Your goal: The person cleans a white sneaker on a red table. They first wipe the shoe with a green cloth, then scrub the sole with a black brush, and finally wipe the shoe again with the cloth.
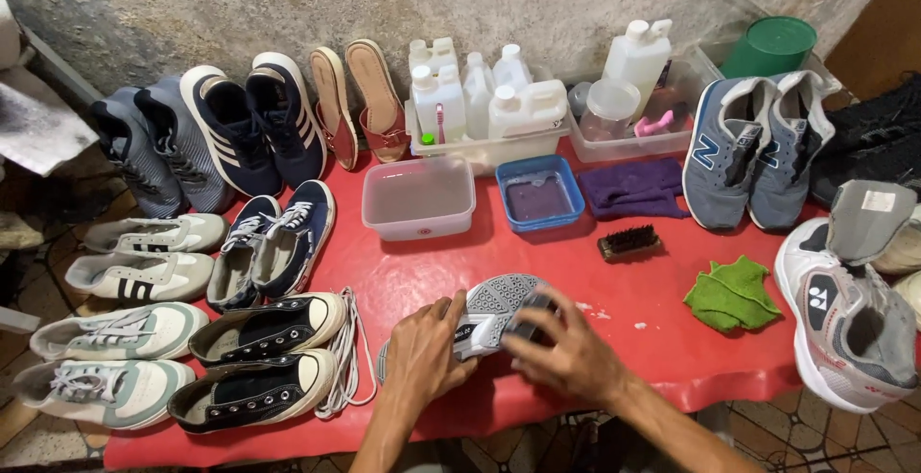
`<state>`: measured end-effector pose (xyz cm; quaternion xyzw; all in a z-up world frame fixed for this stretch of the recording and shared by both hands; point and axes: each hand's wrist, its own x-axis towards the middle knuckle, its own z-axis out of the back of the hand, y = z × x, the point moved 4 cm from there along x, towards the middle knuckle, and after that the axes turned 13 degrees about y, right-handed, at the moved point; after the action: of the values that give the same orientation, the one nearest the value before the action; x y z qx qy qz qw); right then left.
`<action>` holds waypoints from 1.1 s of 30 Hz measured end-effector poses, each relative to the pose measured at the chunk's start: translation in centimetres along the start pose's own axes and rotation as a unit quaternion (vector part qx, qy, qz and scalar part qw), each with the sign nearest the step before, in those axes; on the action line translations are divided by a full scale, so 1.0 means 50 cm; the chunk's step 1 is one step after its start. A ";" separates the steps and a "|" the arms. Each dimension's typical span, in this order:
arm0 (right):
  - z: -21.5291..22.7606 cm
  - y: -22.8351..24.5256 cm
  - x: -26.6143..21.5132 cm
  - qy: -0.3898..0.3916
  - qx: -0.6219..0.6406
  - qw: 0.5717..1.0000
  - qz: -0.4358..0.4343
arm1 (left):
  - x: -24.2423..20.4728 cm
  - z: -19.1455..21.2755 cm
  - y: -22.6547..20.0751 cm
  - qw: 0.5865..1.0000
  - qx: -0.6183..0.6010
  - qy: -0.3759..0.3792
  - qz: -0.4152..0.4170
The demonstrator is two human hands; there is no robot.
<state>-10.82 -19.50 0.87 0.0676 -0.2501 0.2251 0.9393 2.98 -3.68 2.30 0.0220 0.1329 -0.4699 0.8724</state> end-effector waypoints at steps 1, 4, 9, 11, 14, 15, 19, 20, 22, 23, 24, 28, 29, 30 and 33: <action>-0.006 -0.024 -0.006 0.014 0.010 0.999 -0.044 | 0.002 -0.004 0.001 1.000 0.004 -0.003 -0.002; 0.005 -0.013 0.003 0.029 0.027 0.999 -0.022 | -0.003 -0.009 0.000 1.000 -0.006 0.000 -0.005; 0.004 -0.060 0.023 0.004 -0.002 0.999 0.038 | 0.003 -0.017 0.002 1.000 0.006 -0.015 0.002; 0.033 -0.055 0.042 -0.015 0.002 0.998 0.057 | 0.006 -0.016 0.003 1.000 0.013 -0.017 -0.002; 0.020 -0.025 0.024 0.027 0.016 0.988 0.149 | 0.002 -0.015 0.001 0.999 0.018 -0.030 -0.012; 0.018 -0.037 0.024 0.026 0.015 0.988 0.149 | 0.004 -0.011 0.002 0.999 0.019 -0.031 -0.012; 0.014 -0.039 0.020 0.024 0.009 0.996 0.084 | 0.002 -0.018 0.002 1.000 0.015 -0.017 -0.007; 0.016 -0.024 0.021 0.026 0.007 0.992 0.123 | 0.004 -0.016 0.002 0.999 0.020 -0.027 -0.010; 0.005 -0.047 0.020 0.019 0.012 0.996 0.082 | 0.002 -0.018 0.006 1.000 0.014 -0.017 -0.007; 0.003 -0.065 0.018 0.013 0.015 0.999 0.042 | 0.004 -0.018 0.005 1.000 0.008 -0.010 -0.004; 0.012 -0.056 0.020 0.013 0.013 0.999 0.041 | 0.006 -0.017 0.003 1.000 0.008 -0.011 -0.005; 0.008 -0.049 0.020 0.010 0.022 0.998 0.066 | 0.004 -0.009 0.006 1.000 0.007 -0.020 -0.011; -0.003 -0.052 0.007 0.026 0.016 0.998 0.063 | 0.002 -0.012 0.002 1.000 0.007 -0.013 -0.008; 0.000 -0.049 0.010 0.027 0.017 0.998 0.059 | 0.003 -0.015 0.002 1.000 0.007 -0.010 -0.010; 0.017 -0.046 0.023 -0.006 -0.006 0.999 0.046 | 0.007 -0.015 0.006 1.000 0.005 -0.010 -0.004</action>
<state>-9.24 -21.30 2.17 0.0518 -0.2598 0.2660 0.9269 3.26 -3.68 1.44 0.0211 0.1218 -0.4739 0.8719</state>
